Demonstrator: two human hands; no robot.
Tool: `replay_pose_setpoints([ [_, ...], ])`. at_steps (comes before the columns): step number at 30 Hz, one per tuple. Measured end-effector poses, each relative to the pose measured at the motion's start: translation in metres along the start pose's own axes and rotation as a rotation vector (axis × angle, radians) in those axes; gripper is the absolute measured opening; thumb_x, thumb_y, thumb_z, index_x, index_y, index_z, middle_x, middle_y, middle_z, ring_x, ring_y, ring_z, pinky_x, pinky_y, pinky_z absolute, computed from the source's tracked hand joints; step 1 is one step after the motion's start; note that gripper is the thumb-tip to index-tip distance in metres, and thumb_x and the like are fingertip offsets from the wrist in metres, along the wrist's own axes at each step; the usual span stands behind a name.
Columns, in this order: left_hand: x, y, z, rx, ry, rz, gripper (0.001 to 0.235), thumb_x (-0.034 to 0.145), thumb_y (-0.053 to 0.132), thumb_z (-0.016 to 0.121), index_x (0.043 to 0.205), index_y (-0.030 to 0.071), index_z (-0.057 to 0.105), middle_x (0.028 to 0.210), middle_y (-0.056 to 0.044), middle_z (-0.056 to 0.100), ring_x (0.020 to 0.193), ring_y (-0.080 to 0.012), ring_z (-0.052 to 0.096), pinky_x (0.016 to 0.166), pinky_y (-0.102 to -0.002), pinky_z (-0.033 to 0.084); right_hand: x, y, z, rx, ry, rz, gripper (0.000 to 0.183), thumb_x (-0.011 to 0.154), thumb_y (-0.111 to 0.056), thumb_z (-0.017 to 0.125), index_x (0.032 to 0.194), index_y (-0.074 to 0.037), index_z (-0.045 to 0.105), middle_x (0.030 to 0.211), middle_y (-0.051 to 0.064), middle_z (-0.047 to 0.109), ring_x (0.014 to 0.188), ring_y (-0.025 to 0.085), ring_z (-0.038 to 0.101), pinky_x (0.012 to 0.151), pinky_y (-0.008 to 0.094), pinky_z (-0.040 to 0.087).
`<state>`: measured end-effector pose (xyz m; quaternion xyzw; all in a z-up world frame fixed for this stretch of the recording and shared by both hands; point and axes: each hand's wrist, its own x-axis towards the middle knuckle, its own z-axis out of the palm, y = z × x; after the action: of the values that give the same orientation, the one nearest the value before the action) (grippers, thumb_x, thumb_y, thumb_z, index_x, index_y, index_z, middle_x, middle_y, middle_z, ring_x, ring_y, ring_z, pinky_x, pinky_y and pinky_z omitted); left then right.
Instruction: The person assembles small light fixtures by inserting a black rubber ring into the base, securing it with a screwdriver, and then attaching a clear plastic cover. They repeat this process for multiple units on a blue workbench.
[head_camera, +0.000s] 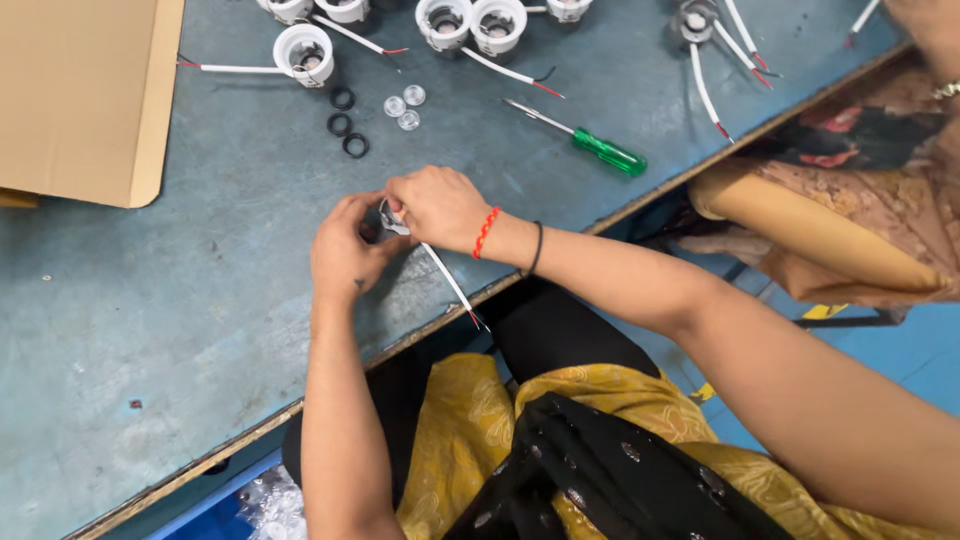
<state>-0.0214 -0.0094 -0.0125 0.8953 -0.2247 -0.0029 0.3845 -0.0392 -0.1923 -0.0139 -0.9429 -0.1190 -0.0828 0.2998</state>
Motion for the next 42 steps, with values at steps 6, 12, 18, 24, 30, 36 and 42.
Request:
replay_pose_setpoints([
  [6,-0.004,-0.006,0.017,-0.323,0.03,0.04,0.058,0.066,0.006,0.094,0.116,0.005,0.065,0.129,-0.008,0.064,0.102,-0.0199,0.068,0.086,-0.034,0.058,-0.04,0.03,-0.023,0.496,0.14,-0.211,0.025,0.086,-0.01,0.075,0.11,-0.003,0.069,0.11,0.012,0.073,0.091,0.026,0.075,0.072,0.035,0.062],
  [12,-0.015,-0.017,0.009,-1.116,0.082,-0.108,0.056,0.077,-0.014,0.077,0.121,0.008,0.051,0.136,-0.014,0.067,0.118,-0.0224,0.069,0.098,-0.036,0.062,-0.101,0.12,-0.1,-0.287,0.574,-0.083,0.028,0.096,-0.014,0.073,0.12,-0.002,0.067,0.124,0.016,0.069,0.113,0.037,0.061,0.099,0.048,0.049],
  [18,-0.003,-0.002,0.001,-1.624,0.08,-0.116,0.041,0.093,0.006,0.067,0.132,0.008,0.056,0.118,-0.011,0.066,0.097,-0.0235,0.07,0.083,-0.033,0.06,-0.109,0.128,-0.09,-0.277,0.256,-0.03,0.027,0.094,-0.02,0.074,0.117,-0.007,0.07,0.106,0.012,0.062,0.103,0.034,0.064,0.088,0.043,0.053],
  [24,0.017,-0.004,0.01,-1.769,0.122,-0.143,0.042,0.105,0.039,0.059,0.132,0.006,0.057,0.106,-0.015,0.07,0.073,-0.0217,0.064,0.063,-0.033,0.049,-0.07,0.083,-0.059,1.003,-0.052,0.377,0.039,0.104,-0.029,0.057,0.138,-0.01,0.062,0.093,0.001,0.068,0.062,0.004,0.062,0.052,0.02,0.05],
  [30,0.02,-0.01,0.012,-1.601,0.264,-0.242,0.057,0.102,0.059,0.053,0.133,0.012,0.056,0.1,-0.008,0.068,0.064,-0.0161,0.055,0.056,-0.031,0.042,-0.052,0.048,-0.012,1.033,-0.052,0.142,0.043,0.102,-0.017,0.065,0.144,-0.006,0.059,0.087,0.002,0.062,0.064,0.006,0.056,0.054,0.023,0.047],
  [36,0.031,0.006,-0.025,-1.442,0.377,-0.17,0.062,0.098,0.064,0.054,0.129,0.011,0.057,0.096,-0.007,0.066,0.057,-0.0129,0.048,0.053,-0.03,0.037,-0.035,0.033,0.012,0.808,0.074,-0.07,0.038,0.107,-0.016,0.058,0.143,-0.005,0.062,0.094,0.003,0.065,0.072,0.009,0.062,0.068,0.026,0.055],
  [42,0.043,0.025,-0.047,-1.411,0.507,-0.126,0.063,0.097,0.063,0.057,0.128,0.008,0.056,0.102,-0.01,0.071,0.052,-0.0101,0.042,0.047,-0.027,0.031,-0.025,0.029,0.02,0.553,0.394,-0.348,0.037,0.108,-0.018,0.065,0.141,-0.003,0.055,0.11,0.008,0.065,0.093,0.016,0.065,0.084,0.031,0.055],
])
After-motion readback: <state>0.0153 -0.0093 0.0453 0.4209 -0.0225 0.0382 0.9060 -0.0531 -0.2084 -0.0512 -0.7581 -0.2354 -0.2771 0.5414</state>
